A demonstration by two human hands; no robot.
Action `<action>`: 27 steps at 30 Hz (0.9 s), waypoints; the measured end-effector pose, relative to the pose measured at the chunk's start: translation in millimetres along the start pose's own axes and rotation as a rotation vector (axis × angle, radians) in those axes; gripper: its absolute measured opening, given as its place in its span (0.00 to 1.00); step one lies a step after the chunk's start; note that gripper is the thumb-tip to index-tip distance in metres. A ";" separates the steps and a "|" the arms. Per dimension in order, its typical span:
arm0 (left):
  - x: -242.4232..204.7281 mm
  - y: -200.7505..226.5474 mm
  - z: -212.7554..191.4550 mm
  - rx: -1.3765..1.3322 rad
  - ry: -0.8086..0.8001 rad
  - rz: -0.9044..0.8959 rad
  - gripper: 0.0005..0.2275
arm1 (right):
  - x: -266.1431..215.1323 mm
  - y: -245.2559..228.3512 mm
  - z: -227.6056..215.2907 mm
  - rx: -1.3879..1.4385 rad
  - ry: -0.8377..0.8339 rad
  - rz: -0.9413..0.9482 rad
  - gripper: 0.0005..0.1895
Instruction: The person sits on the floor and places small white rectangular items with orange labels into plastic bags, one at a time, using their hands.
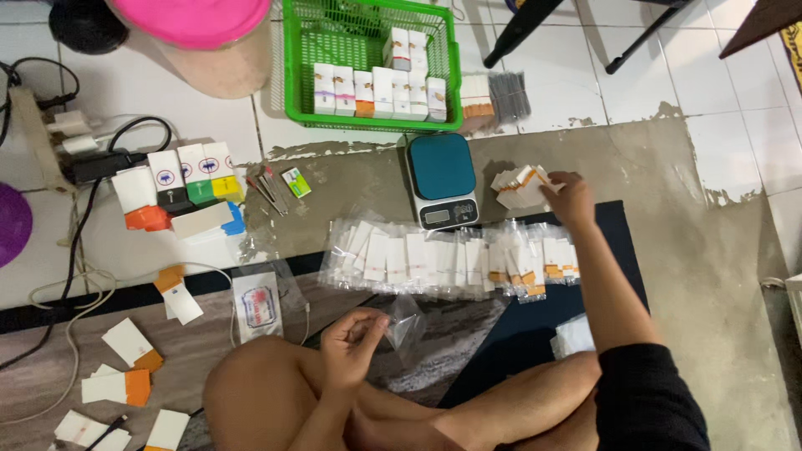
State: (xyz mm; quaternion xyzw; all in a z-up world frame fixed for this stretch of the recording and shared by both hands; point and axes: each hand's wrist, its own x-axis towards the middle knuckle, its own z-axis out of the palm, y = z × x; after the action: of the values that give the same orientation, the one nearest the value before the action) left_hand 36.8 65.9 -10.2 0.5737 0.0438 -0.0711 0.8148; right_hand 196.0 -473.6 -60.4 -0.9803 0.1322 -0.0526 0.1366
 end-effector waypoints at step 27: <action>10.1 -12.2 14.5 0.284 -0.020 0.034 0.05 | 10.4 -51.2 5.4 -0.122 -0.265 0.427 0.26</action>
State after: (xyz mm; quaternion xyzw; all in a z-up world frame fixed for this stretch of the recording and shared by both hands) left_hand 44.6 47.5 -18.1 0.6830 0.0154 -0.0682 0.7270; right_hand 219.3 -427.6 -50.4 -0.9350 0.3200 0.1146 0.1014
